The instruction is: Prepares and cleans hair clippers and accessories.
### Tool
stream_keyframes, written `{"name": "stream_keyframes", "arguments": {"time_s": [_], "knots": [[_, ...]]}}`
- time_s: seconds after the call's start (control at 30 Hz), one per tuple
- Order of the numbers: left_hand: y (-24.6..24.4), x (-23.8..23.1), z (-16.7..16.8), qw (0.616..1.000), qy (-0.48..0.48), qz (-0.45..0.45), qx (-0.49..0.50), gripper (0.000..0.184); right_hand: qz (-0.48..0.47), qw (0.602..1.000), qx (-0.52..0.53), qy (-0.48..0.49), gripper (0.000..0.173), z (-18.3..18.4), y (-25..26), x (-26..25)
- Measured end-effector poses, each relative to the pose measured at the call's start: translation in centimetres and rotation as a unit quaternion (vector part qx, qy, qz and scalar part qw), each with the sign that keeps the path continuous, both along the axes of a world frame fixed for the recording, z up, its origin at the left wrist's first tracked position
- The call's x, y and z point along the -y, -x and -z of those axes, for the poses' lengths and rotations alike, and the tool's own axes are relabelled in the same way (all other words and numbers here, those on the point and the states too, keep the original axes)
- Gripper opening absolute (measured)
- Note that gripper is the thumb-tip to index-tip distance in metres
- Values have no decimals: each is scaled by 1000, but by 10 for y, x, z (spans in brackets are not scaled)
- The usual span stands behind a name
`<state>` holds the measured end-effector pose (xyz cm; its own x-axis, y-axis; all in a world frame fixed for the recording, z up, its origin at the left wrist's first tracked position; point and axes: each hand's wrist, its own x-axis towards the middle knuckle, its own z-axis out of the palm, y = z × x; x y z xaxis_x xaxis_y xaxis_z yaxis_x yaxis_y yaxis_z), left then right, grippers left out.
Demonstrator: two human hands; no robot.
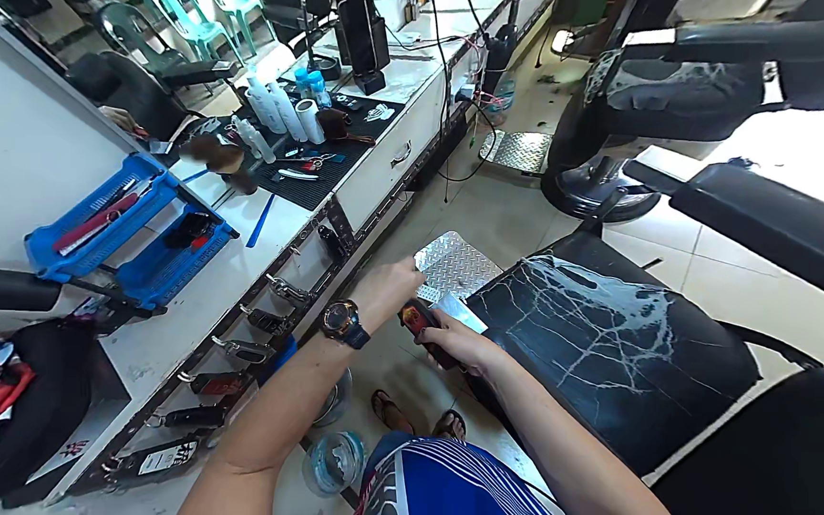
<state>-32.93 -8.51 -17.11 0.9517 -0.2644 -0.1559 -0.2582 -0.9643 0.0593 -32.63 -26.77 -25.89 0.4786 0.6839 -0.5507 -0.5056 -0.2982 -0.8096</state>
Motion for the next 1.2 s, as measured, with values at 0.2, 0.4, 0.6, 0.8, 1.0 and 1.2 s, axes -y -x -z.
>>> {"name": "stream_keyframes", "arguments": {"time_s": [0.2, 0.4, 0.6, 0.8, 1.0, 1.2], "knots": [[18, -21, -19, 991, -43, -121, -23, 17, -25, 1000, -3, 4, 59, 7, 6, -7], [43, -40, 19, 987, 78, -143, 4, 20, -14, 1000, -21, -16, 55, 7, 5, -17], [59, -23, 31, 938, 176, -271, 127, 23, 30, 997, -67, -37, 50, 10, 13, -25], [90, -46, 47, 929, 195, -311, 45, 24, 48, 993, -92, -64, 47, 14, 14, -24], [79, -19, 52, 900, 244, -331, 148, 24, 57, 991, -90, -83, 44, 14, 18, -28], [123, -47, 61, 901, 221, -367, 63, 25, 79, 989, -46, -116, 47, 31, 14, -15]]}}
